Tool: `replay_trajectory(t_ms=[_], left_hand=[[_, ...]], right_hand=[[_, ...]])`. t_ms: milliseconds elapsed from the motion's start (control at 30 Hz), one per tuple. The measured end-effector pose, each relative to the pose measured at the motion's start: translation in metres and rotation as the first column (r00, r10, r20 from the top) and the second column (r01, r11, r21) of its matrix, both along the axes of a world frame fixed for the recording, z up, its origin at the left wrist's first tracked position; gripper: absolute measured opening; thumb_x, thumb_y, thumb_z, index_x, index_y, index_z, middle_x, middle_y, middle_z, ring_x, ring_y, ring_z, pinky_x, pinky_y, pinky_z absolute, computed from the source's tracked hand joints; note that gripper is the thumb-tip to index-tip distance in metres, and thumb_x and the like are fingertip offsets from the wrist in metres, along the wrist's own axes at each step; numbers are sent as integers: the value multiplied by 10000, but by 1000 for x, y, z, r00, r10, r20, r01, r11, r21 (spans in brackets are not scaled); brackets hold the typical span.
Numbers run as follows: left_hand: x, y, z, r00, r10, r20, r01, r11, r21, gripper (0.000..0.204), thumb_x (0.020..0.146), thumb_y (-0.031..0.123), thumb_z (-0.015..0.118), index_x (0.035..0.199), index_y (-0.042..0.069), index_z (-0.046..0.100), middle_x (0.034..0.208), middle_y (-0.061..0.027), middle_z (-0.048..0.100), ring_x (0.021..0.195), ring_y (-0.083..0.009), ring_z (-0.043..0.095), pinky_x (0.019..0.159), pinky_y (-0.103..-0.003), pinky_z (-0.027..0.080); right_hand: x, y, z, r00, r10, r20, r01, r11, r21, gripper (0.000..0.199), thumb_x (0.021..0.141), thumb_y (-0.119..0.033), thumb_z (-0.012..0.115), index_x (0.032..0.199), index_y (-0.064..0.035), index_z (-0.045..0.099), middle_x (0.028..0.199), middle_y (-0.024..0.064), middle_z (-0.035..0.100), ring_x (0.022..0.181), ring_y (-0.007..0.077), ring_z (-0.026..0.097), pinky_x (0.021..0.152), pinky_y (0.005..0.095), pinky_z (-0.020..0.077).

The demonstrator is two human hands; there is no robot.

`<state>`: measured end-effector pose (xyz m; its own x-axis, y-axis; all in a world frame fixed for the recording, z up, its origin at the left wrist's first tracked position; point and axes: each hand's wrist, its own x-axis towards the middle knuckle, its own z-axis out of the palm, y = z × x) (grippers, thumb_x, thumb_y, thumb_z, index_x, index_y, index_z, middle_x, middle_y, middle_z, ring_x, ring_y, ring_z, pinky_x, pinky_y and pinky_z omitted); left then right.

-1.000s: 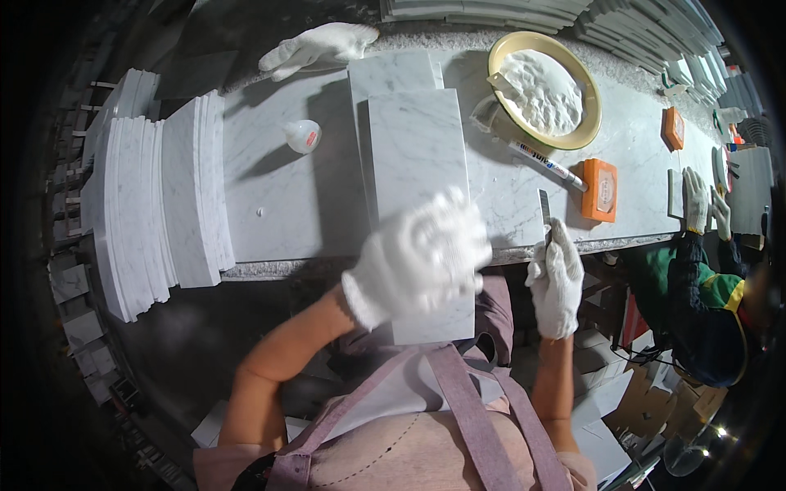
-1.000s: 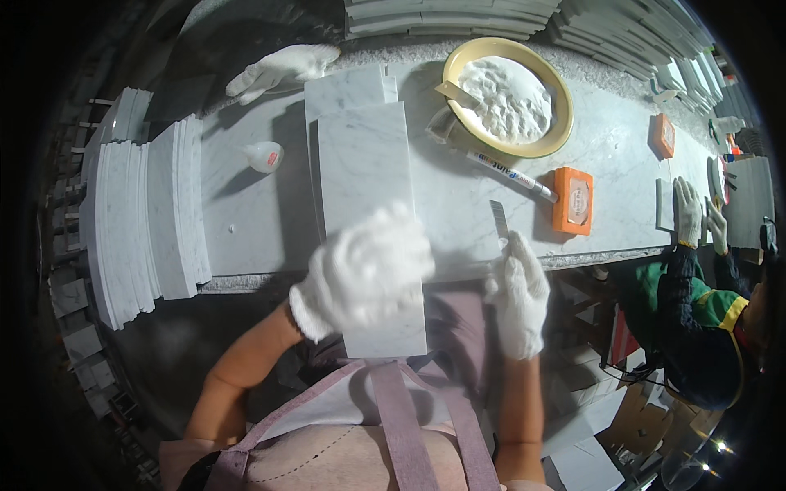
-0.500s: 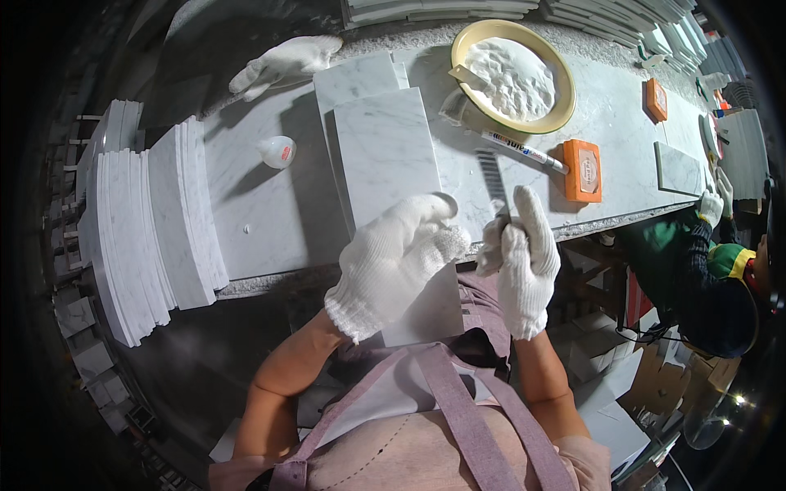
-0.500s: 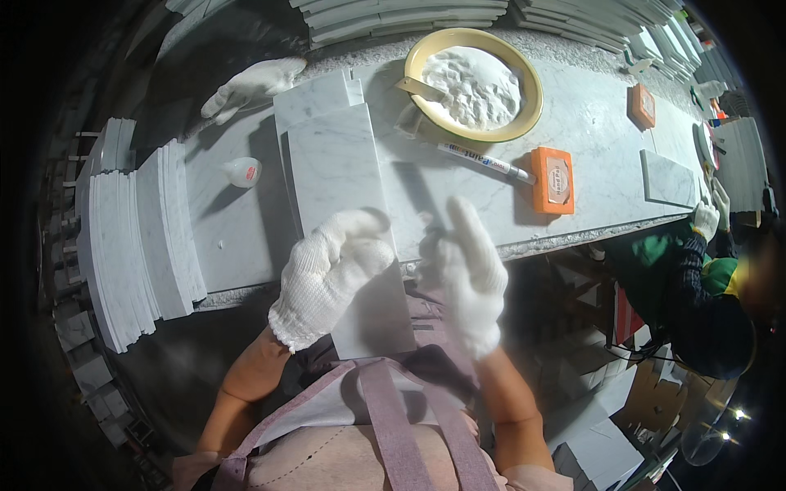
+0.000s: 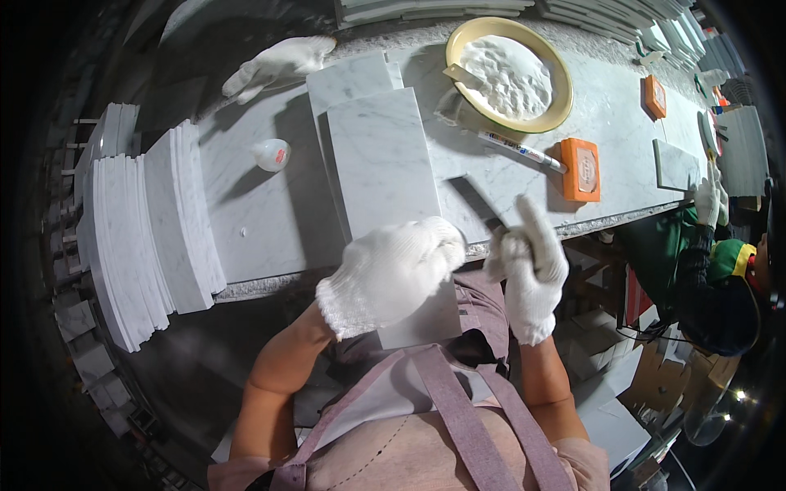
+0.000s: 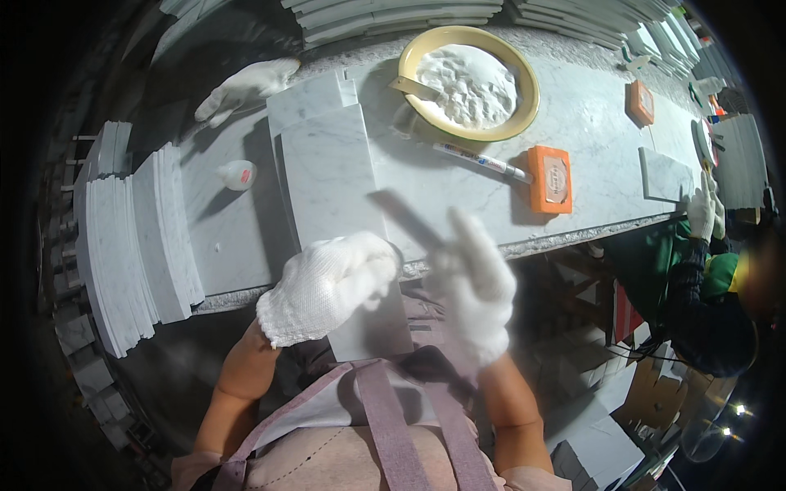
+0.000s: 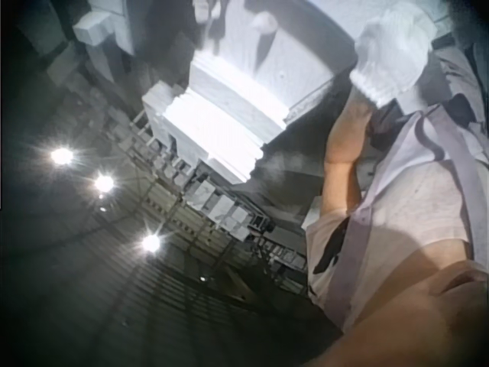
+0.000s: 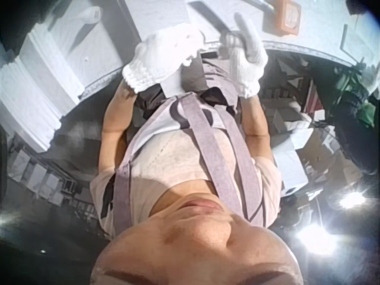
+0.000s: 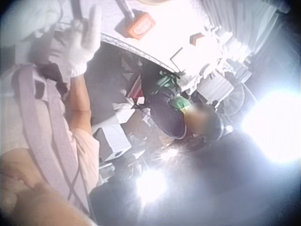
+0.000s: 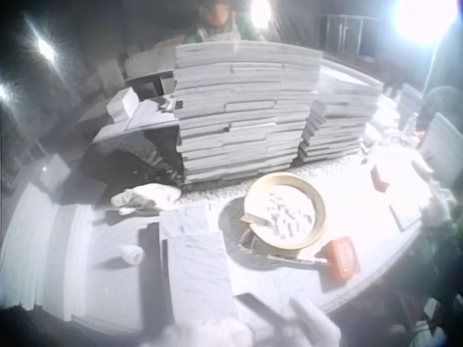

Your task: The person applies a white paste to a rectangular stone slab using a small bottle and a metal spatula, then spreads and smooths the paste across the surface. They flip the slab and repeat the application and smoothing on the other side, then use an orange block to rub the surface. The person continues to apply paste and smooth it with the spatula on the slab's edges and faces.

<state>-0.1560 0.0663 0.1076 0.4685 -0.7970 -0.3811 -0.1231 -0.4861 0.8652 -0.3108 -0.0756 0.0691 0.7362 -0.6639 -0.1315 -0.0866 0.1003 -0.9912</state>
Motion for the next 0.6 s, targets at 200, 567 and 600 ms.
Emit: replay_trajectory(t_ms=[200, 567, 600], left_hand=[[2, 12, 1, 999, -1, -42, -1, 999, -39, 254, 1006, 252, 685, 1015, 2, 728, 674, -21, 650, 589, -71, 587, 573, -255, 498], [-13, -19, -8, 959, 284, -3, -277, 935, -219, 309, 988, 318, 750, 958, 12, 720, 782, -21, 682, 762, -65, 606, 694, -244, 499], [-10, -20, -7, 956, 283, -72, -291, 943, -160, 304, 990, 308, 749, 948, 8, 716, 778, -25, 685, 758, -70, 615, 697, -248, 505]], right_hand=[[8, -12, -6, 986, -162, -37, 167, 963, 214, 600, 1032, -239, 678, 1528, 29, 471, 928, 35, 683, 772, 80, 615, 658, 243, 550], [6, 0, 2, 997, 72, -5, -71, 989, 132, 508, 1023, -23, 613, 1517, 4, 499, 1044, 84, 719, 825, 116, 686, 742, 249, 587], [4, 1, 3, 992, 119, -34, -116, 989, 88, 514, 1011, -14, 626, 1511, 9, 506, 1073, 93, 715, 860, 127, 695, 768, 260, 593]])
